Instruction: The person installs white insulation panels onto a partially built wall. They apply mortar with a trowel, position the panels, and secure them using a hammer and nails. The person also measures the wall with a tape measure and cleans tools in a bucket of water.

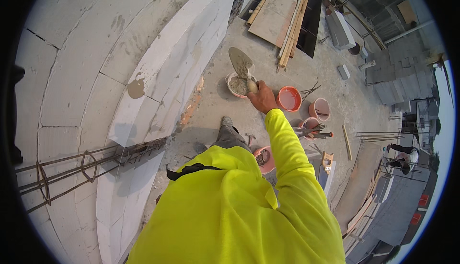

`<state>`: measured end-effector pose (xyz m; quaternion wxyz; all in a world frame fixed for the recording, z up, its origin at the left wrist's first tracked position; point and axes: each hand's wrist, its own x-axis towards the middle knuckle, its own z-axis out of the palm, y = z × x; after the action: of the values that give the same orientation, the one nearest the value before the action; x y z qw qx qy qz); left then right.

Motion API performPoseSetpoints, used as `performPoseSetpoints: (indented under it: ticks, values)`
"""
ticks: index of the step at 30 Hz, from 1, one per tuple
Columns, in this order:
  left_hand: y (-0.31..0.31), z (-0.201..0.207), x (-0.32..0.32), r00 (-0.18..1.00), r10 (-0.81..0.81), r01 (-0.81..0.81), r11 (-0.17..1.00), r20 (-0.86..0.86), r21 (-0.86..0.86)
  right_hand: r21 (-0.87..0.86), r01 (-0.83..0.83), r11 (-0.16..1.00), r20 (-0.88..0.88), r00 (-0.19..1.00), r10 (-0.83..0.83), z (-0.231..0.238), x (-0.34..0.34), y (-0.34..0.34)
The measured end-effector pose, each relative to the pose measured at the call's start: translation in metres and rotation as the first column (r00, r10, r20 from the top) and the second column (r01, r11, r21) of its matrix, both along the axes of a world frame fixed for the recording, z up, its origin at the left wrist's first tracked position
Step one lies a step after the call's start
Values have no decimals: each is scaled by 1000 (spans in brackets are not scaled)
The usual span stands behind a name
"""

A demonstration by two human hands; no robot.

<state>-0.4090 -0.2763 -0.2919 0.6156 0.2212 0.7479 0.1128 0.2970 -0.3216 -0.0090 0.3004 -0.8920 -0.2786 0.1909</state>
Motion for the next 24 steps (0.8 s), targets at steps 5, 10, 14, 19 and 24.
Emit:
performPoseSetpoints:
  ticks: [5, 10, 14, 19, 24]
  values:
    - [57, -13, 5, 821, -544, 558, 829, -170, 42, -457, 286, 842, -269, 858, -438, -89, -66, -180]
    - [146, 63, 115, 903, -384, 403, 913, -194, 68, -685, 297, 665, -397, 614, -682, -137, -124, -297]
    - [177, 99, 237, 858, -468, 496, 863, -210, 100, -660, 397, 637, -466, 449, -762, -160, -91, -316]
    - [186, 90, 410, 624, -752, 781, 611, -211, 132, -356, 508, 785, -399, 676, -619, -189, 27, -317]
    - [166, 131, 592, 467, -875, 880, 446, -130, 160, -102, 529, 843, -159, 828, -538, -147, 138, -317]
